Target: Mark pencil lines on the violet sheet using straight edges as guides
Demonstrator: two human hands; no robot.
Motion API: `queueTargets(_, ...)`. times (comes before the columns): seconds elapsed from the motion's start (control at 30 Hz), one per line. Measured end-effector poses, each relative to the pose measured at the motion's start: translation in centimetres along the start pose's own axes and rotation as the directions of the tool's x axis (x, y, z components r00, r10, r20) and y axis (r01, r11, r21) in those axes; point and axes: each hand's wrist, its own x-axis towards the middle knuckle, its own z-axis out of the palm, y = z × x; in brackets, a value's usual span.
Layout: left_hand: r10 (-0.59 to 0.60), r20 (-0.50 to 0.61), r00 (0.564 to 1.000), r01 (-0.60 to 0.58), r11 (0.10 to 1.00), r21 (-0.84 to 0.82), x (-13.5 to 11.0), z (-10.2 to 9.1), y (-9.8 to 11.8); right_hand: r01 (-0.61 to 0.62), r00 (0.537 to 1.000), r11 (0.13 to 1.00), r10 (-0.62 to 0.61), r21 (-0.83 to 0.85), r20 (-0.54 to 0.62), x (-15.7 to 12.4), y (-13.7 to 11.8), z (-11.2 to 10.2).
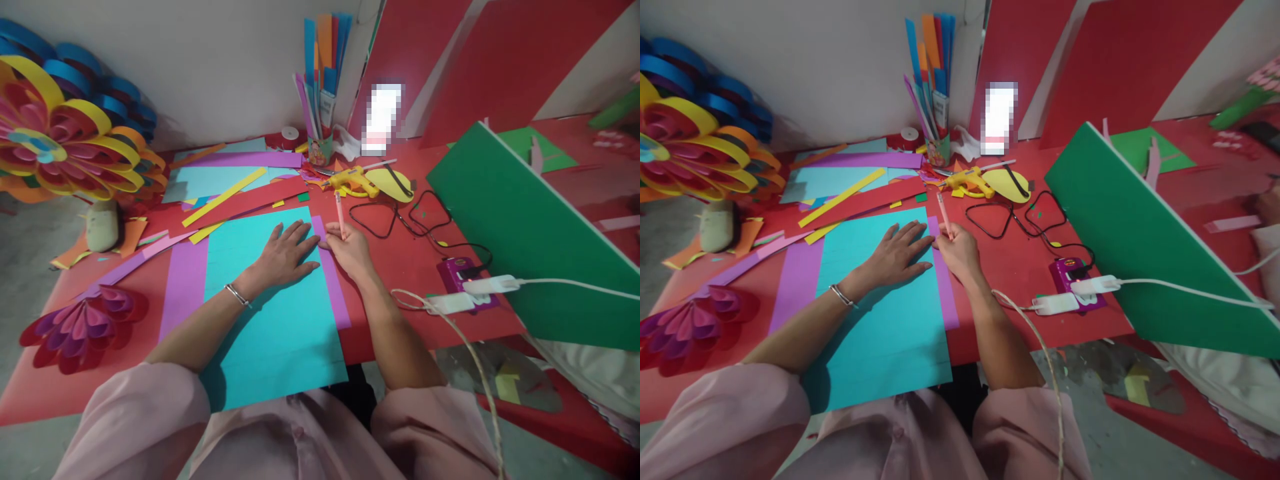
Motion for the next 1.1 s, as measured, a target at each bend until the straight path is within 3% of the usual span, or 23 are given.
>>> queueTargets(0.27,0.006,-0.016,1.000,-0.006,1.000,-0.008,0.01,0.22,-0.12,0.063,0.998,0.997,-0.062,-0.050,0.013,0.16,0.50,-0.01)
queueTargets(0.63,0.001,-0.032,0.999,-0.001,1.000,-0.015,0.02,0.44,-0.19,0.013,1.000,0.999,-0.014,0.043,0.019,-0.13,0.00,0.20)
queueTargets(0.9,0.008,-0.023,1.000,-0.008,1.000,-0.009,0.04,0.57,-0.28,0.046,0.999,0.999,-0.046,0.002,0.021,0.12,0.43,-0.28)
queueTargets(1.1,0.004,-0.026,1.000,-0.004,1.000,-0.025,-0.05,0.79,-0.31,0.060,0.998,0.991,-0.058,-0.122,0.021,0.24,0.47,-0.79)
